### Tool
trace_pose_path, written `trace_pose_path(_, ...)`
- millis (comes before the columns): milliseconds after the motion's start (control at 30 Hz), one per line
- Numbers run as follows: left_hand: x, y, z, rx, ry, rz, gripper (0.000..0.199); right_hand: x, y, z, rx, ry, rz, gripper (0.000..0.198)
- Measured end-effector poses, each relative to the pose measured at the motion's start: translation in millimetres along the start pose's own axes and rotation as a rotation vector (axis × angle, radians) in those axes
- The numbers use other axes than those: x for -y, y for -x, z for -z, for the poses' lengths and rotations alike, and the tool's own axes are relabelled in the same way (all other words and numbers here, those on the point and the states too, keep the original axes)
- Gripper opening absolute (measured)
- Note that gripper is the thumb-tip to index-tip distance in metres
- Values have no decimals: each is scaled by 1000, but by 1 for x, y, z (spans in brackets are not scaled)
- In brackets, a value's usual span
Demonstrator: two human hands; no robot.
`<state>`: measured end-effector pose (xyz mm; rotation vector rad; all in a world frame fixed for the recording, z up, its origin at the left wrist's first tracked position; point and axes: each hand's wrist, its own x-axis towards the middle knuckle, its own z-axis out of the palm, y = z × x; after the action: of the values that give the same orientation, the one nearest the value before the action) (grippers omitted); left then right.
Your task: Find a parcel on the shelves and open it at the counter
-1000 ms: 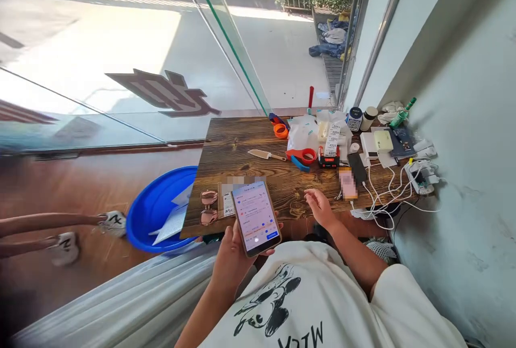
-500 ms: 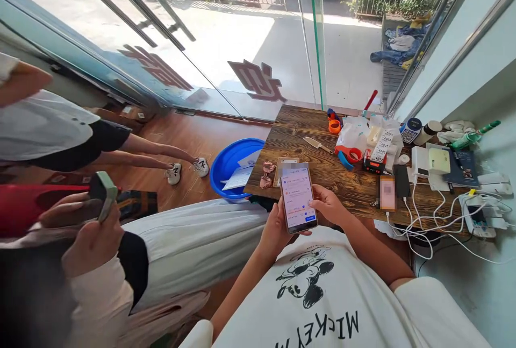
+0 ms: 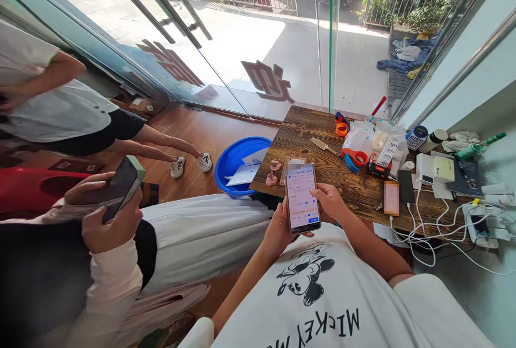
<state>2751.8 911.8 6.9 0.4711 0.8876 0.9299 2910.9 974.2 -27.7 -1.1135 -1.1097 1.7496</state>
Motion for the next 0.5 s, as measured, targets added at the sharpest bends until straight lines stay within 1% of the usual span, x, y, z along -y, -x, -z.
trace_pose_path(167,1,-1,0,23,-14,0,86,1,-7,3,-23,37,-4,47)
trace_pose_path(300,2,-2,3,14,-21,16,85,-3,-3,6,1,20,0,51)
trace_pose_path(400,2,-6,3,2,-27,27,88,-9,7,11,83,4,19,50)
trace_pose_path(500,3,-11,0,-92,-23,14,86,-29,10,22,217,21,62,73)
